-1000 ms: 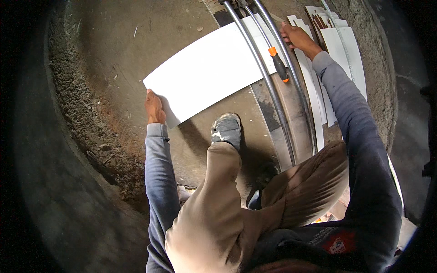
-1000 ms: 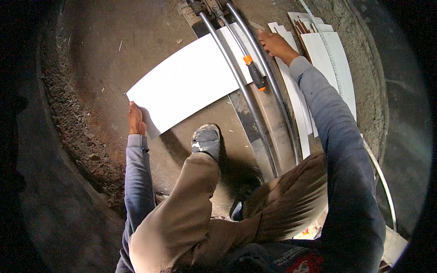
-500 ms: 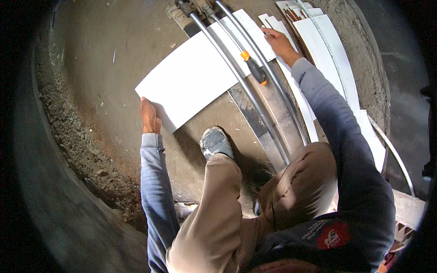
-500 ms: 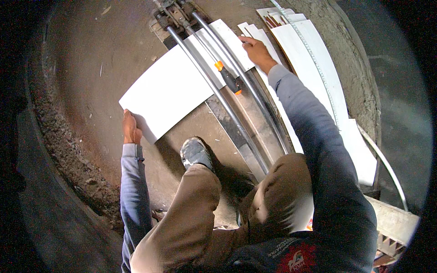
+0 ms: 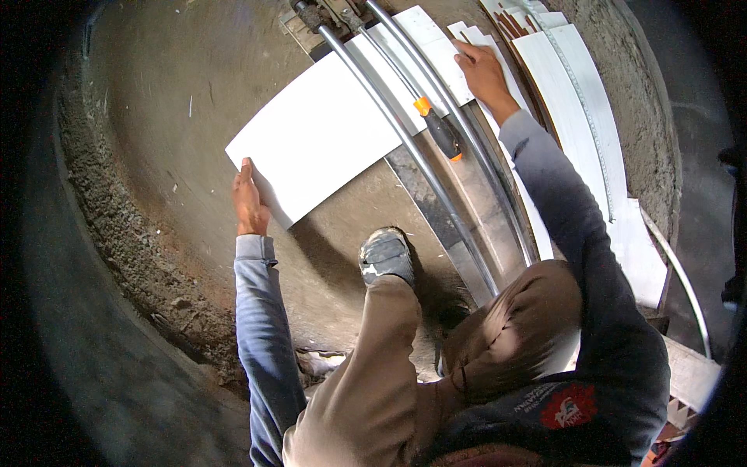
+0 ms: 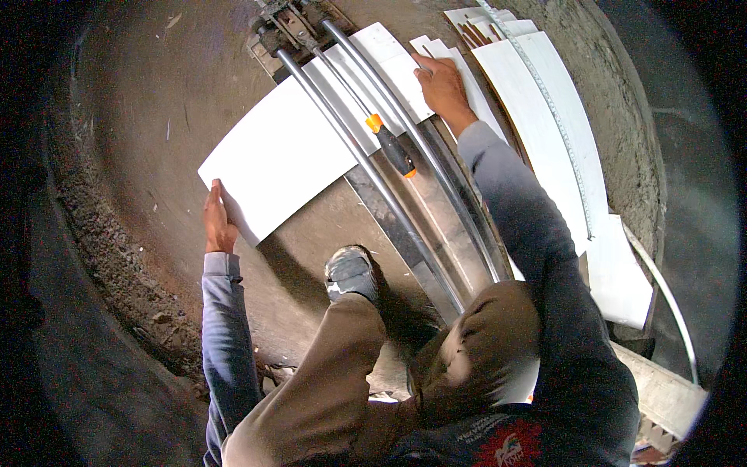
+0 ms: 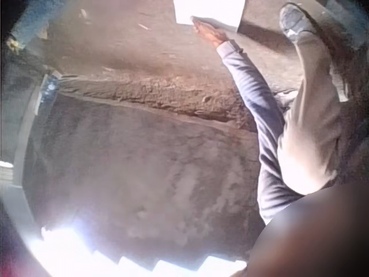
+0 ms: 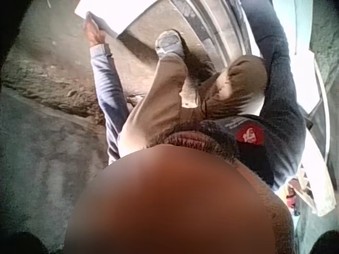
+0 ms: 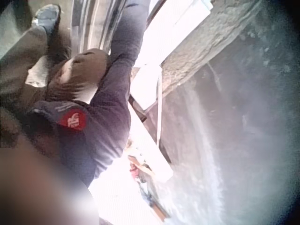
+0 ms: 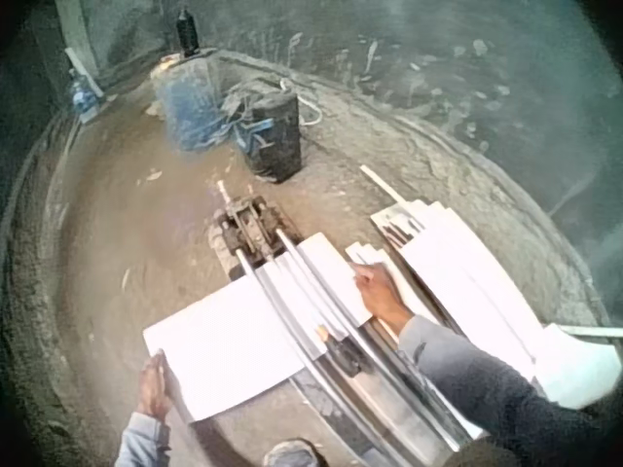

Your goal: The person measures a white rectangular panel with a metal ruler and marks it with a pen. They then place the panel on a manual cutting machine and use a utility knife to score and cut the panel along the marked line.

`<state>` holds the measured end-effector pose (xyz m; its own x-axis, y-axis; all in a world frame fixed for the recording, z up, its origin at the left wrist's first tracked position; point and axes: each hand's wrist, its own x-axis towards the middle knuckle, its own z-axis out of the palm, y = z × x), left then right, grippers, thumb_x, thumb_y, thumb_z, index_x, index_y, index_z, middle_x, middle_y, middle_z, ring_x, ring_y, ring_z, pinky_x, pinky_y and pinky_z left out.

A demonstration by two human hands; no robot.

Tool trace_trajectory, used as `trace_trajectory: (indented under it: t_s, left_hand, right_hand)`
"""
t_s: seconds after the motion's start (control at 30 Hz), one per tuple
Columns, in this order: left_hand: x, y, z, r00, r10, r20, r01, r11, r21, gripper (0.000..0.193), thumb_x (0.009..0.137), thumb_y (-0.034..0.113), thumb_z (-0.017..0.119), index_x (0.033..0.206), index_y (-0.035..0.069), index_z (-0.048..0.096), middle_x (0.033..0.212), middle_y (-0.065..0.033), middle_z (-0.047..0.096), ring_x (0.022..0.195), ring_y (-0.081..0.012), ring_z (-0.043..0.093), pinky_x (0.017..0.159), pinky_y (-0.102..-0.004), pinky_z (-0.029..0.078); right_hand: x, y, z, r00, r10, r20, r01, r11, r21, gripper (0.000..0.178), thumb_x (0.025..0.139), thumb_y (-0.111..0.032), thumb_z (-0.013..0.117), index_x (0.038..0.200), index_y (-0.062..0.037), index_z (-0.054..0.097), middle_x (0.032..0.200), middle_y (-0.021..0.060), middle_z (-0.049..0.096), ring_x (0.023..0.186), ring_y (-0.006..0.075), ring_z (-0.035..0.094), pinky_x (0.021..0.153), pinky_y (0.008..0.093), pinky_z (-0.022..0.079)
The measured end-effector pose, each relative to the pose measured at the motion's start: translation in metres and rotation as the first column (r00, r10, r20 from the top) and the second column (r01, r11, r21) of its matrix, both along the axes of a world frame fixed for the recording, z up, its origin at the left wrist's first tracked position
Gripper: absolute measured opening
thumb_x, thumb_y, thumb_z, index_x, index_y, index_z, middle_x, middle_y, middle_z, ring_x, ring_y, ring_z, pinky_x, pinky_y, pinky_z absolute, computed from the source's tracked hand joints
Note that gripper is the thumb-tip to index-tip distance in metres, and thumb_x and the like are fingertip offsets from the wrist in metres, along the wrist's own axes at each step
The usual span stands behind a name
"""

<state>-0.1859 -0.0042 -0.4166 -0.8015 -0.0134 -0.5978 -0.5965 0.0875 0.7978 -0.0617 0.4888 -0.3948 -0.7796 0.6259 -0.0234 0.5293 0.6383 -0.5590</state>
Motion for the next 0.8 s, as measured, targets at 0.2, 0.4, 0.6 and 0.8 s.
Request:
trace_trajectory:
  t_s: [0.2, 0.4, 0.6, 0.8]
  left_hand:
    - [0.014, -0.009, -0.005, 0.997, -0.053, 0.047, 0.056, 0.996, -0.067, 0.086, 0.101, 0.054, 0.068, 0.156, -0.006, 0.043, 0.157, -0.0269, 0.051, 0.148, -0.0429, 0.047, 0.124, -0.0519, 0.037]
    - [0.009, -0.003, -0.013, 1.0, 0.01, 0.0, -0.01, 0.999, 0.035, 0.076, 0.104, 0.042, 0.07, 0.154, -0.009, 0.043, 0.158, -0.0272, 0.049, 0.151, -0.0405, 0.044, 0.129, -0.0463, 0.029]
    - [0.002, 0.001, -0.013, 0.993, 0.115, 0.004, -0.115, 0.993, 0.012, 0.069, 0.104, 0.034, 0.071, 0.152, -0.011, 0.047, 0.159, -0.0244, 0.05, 0.148, -0.0353, 0.048, 0.126, -0.0406, 0.032]
    - [-0.023, 0.008, -0.017, 0.994, 0.111, 0.0, -0.11, 0.99, 0.088, 0.071, 0.104, 0.035, 0.072, 0.152, -0.012, 0.046, 0.157, -0.0246, 0.052, 0.147, -0.0357, 0.05, 0.124, -0.041, 0.036]
  right_hand:
    - [0.083, -0.092, 0.109, 0.926, 0.34, 0.162, -0.3, 0.926, -0.23, 0.068, 0.101, -0.036, 0.073, 0.157, -0.009, 0.045, 0.11, 0.0217, 0.07, 0.079, 0.0319, 0.072, 0.069, 0.0423, 0.058]
    - [0.063, -0.116, 0.108, 0.891, 0.448, 0.071, -0.445, 0.894, -0.059, 0.073, 0.098, -0.017, 0.066, 0.163, -0.0029, 0.036, 0.112, 0.0279, 0.067, 0.087, 0.032, 0.072, 0.072, 0.0422, 0.058]
    - [0.03, -0.102, 0.183, 0.893, 0.425, -0.147, -0.431, 0.902, -0.012, 0.047, 0.096, -0.018, 0.064, 0.14, -0.0025, 0.063, 0.093, 0.0255, 0.072, 0.075, 0.038, 0.072, 0.069, 0.0463, 0.056]
    - [0.003, -0.094, 0.204, 0.891, 0.41, -0.194, -0.4, 0.912, 0.091, 0.038, 0.093, -0.025, 0.063, 0.124, -0.0053, 0.073, 0.096, 0.0263, 0.075, 0.084, 0.0441, 0.073, 0.079, 0.0503, 0.058]
